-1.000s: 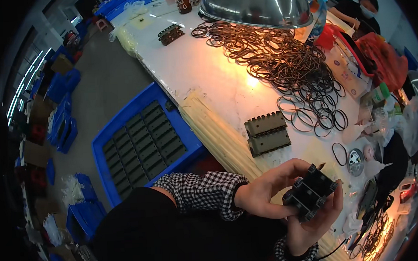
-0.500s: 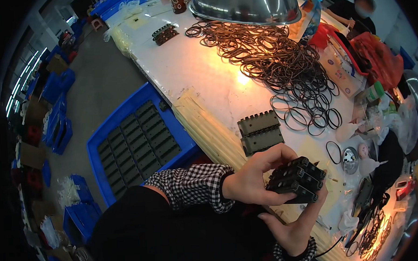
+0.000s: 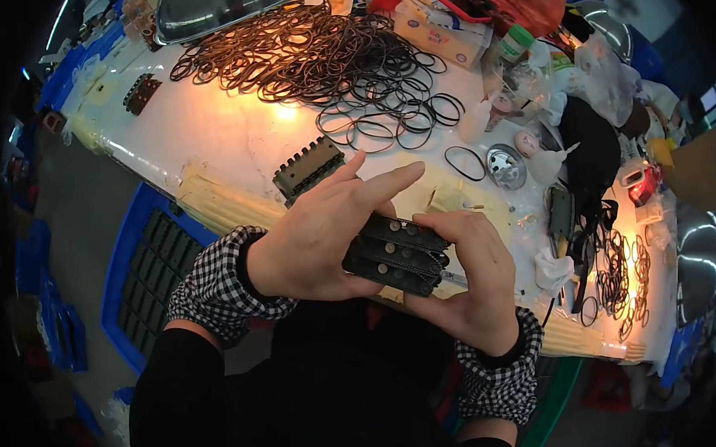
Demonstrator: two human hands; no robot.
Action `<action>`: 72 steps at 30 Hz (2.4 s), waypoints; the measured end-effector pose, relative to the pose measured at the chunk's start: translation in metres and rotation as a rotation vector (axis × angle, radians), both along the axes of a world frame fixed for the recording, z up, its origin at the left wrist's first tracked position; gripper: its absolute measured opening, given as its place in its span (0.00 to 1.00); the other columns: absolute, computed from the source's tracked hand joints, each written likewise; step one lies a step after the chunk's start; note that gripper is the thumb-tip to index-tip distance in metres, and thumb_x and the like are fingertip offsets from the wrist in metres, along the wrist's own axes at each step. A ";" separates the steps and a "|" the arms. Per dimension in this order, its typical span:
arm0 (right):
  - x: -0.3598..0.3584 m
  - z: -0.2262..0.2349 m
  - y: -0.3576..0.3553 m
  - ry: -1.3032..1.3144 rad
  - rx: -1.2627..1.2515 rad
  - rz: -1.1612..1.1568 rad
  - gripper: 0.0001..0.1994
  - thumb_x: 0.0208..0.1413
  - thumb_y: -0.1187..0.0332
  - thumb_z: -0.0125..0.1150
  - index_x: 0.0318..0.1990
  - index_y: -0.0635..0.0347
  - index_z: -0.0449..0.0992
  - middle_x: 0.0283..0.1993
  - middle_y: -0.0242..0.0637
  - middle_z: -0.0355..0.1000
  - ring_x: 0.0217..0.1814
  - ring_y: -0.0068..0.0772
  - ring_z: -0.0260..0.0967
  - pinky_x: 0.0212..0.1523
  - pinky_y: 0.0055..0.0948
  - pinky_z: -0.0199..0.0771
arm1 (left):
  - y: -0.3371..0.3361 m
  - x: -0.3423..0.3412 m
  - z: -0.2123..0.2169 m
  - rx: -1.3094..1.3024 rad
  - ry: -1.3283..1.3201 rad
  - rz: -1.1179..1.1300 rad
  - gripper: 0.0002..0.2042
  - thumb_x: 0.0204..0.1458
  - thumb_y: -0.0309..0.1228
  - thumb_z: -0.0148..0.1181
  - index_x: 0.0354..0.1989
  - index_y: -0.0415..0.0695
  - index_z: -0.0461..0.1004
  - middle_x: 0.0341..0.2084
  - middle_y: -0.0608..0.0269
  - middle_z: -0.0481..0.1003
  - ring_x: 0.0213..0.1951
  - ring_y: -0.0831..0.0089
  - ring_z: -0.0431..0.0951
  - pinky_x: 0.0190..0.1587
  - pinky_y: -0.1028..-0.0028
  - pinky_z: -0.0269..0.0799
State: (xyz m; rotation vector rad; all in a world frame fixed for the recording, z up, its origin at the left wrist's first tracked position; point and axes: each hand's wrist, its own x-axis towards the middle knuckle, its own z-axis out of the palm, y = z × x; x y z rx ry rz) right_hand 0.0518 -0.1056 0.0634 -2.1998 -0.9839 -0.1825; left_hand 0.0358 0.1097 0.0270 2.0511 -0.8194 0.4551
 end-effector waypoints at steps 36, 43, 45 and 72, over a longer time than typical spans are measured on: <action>0.031 -0.033 -0.048 -0.209 -0.012 -0.497 0.15 0.46 0.73 0.69 0.44 0.63 0.77 0.31 0.37 0.70 0.36 0.36 0.67 0.38 0.31 0.67 | -0.012 0.028 -0.061 -0.502 0.226 0.019 0.30 0.43 0.19 0.69 0.57 0.33 0.66 0.50 0.51 0.75 0.55 0.66 0.74 0.72 0.57 0.44; 0.041 -0.054 -0.033 -0.192 0.057 -0.432 0.06 0.48 0.75 0.67 0.34 0.63 0.78 0.29 0.35 0.71 0.34 0.35 0.66 0.35 0.32 0.66 | -0.012 0.025 -0.061 -0.588 0.286 0.015 0.29 0.40 0.18 0.69 0.55 0.38 0.69 0.48 0.61 0.75 0.54 0.71 0.73 0.72 0.50 0.35; 0.037 -0.049 -0.032 -0.211 0.103 -0.454 0.04 0.48 0.76 0.67 0.32 0.62 0.79 0.29 0.36 0.71 0.33 0.35 0.67 0.35 0.32 0.66 | -0.011 0.025 -0.063 -0.574 0.266 0.044 0.29 0.40 0.19 0.69 0.54 0.39 0.69 0.48 0.60 0.75 0.55 0.68 0.73 0.71 0.49 0.35; 0.039 -0.039 -0.017 -0.044 0.476 -0.152 0.08 0.70 0.72 0.38 0.41 0.67 0.64 0.39 0.46 0.72 0.41 0.34 0.76 0.46 0.29 0.77 | -0.004 0.026 -0.059 -0.395 0.236 -0.070 0.25 0.39 0.25 0.70 0.49 0.36 0.71 0.49 0.48 0.74 0.59 0.57 0.69 0.71 0.46 0.37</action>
